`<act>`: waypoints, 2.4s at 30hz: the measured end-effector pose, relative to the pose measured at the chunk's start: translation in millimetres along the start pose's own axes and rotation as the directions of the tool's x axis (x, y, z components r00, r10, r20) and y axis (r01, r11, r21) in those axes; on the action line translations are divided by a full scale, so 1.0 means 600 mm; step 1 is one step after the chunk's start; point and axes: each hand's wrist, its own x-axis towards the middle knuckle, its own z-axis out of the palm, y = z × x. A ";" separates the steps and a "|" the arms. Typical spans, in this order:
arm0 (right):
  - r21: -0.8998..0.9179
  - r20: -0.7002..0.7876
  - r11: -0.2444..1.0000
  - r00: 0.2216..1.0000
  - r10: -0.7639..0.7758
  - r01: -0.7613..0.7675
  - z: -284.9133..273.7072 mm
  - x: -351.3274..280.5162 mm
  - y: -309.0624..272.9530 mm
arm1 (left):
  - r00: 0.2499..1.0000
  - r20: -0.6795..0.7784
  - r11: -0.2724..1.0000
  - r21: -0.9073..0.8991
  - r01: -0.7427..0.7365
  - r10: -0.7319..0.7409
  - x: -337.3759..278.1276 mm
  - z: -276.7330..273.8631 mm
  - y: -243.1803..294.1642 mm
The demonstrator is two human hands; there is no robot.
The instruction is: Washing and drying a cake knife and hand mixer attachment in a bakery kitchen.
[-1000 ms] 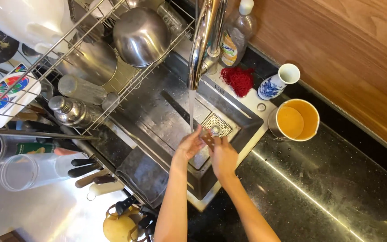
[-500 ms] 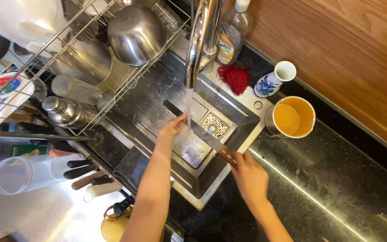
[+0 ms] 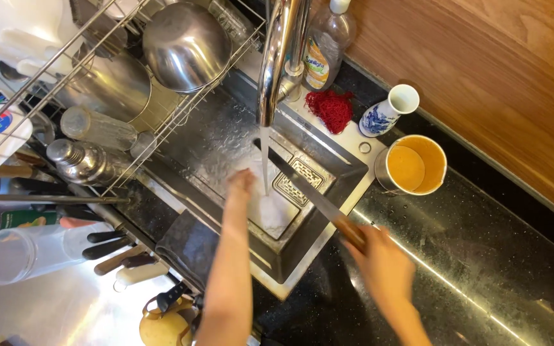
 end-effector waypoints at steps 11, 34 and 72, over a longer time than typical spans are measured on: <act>0.100 -0.311 0.930 0.899 -0.307 0.353 0.228 0.133 -0.199 | 0.709 0.383 0.709 -0.171 0.685 -0.592 -0.147 0.018 0.128; -0.002 -0.026 0.999 0.999 -0.037 0.037 -0.011 -0.059 0.072 | 0.776 0.166 0.755 -0.178 0.630 -0.608 0.103 -0.100 0.063; -0.185 0.090 0.982 0.995 0.042 -0.025 -0.049 -0.091 0.182 | 0.782 0.519 0.927 0.055 0.372 -0.345 0.052 0.184 0.489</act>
